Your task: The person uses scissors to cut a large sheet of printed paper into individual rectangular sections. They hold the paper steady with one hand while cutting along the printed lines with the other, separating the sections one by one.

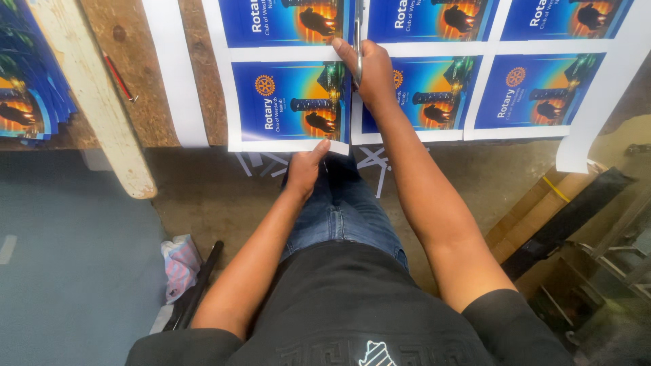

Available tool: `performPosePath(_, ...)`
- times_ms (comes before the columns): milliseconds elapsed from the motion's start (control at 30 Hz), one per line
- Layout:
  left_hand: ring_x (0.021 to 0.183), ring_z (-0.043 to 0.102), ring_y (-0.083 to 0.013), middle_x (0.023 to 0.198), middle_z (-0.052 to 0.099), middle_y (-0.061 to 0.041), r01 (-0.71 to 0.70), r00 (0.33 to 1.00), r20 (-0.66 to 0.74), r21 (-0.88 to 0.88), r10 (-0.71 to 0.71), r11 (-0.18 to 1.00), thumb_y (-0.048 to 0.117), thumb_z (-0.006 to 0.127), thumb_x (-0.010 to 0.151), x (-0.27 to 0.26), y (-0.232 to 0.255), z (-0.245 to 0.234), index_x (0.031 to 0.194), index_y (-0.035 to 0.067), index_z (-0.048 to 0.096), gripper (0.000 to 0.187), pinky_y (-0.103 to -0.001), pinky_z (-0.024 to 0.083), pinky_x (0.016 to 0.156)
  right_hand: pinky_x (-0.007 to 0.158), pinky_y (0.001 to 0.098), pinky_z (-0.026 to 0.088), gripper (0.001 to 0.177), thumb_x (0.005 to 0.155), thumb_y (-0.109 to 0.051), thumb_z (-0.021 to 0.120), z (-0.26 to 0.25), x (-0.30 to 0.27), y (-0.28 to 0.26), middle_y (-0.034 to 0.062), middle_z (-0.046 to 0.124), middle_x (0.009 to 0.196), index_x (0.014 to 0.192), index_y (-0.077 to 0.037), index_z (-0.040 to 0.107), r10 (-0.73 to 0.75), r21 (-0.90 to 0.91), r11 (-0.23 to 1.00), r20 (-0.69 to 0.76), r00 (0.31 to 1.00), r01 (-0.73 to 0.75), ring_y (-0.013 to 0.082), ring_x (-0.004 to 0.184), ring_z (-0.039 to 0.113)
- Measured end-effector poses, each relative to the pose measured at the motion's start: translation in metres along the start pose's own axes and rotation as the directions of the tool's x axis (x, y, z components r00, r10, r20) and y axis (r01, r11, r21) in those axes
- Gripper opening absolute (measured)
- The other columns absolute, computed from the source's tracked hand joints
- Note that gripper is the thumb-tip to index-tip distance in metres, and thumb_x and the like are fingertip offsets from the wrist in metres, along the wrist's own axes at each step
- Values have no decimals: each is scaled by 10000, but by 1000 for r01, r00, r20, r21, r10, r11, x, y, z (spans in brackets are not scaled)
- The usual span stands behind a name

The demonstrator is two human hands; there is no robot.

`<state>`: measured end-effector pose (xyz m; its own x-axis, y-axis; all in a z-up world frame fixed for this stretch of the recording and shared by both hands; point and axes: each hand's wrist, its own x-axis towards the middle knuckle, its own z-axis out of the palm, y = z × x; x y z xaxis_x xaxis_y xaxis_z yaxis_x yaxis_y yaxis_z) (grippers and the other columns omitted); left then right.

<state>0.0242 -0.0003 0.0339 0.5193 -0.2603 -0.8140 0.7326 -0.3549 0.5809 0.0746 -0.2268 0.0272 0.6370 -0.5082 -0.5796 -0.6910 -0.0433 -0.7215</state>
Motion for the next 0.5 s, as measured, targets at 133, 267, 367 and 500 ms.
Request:
performPosePath(133, 1000, 697, -165, 1051, 764, -36, 35, 999, -5, -6, -35, 999, 349, 726, 905, 0, 0, 0, 1061, 87, 773, 309, -321, 526, 981, 539, 292, 426, 524, 878, -672, 628, 3, 5, 9, -13, 665, 753, 784, -163, 543, -48, -8, 999, -5, 999, 48, 101, 658, 622)
performPosePath(267, 1067, 698, -208, 1122, 757, -68, 31, 1000, 6, -5, -31, 1000, 367, 721, 891, -1, 2, -1, 1149, 64, 741, 398, -342, 516, 1028, 531, 314, 320, 584, 880, -711, 635, 5, 10, 18, -37, 488, 670, 731, -191, 412, -27, -71, 997, -34, 999, 25, 85, 602, 446)
performPosePath(367, 1050, 693, -192, 1106, 757, -58, 37, 999, -1, -3, -37, 999, 357, 728, 890, 2, -1, -1, 1129, 63, 753, 380, -334, 519, 1016, 508, 309, 325, 579, 881, -709, 624, 1, 13, 6, -41, 466, 672, 733, -192, 409, -10, -44, 999, -18, 1000, 9, 83, 589, 449)
performPosePath(500, 1045, 702, -203, 1102, 763, -72, 43, 999, 9, -36, -43, 998, 335, 736, 892, 2, 0, 0, 1116, 51, 754, 361, -347, 531, 1013, 502, 304, 349, 523, 929, -638, 619, -10, 18, -22, -43, 415, 673, 752, -194, 408, 13, 12, 1000, 29, 1000, -13, 87, 566, 434)
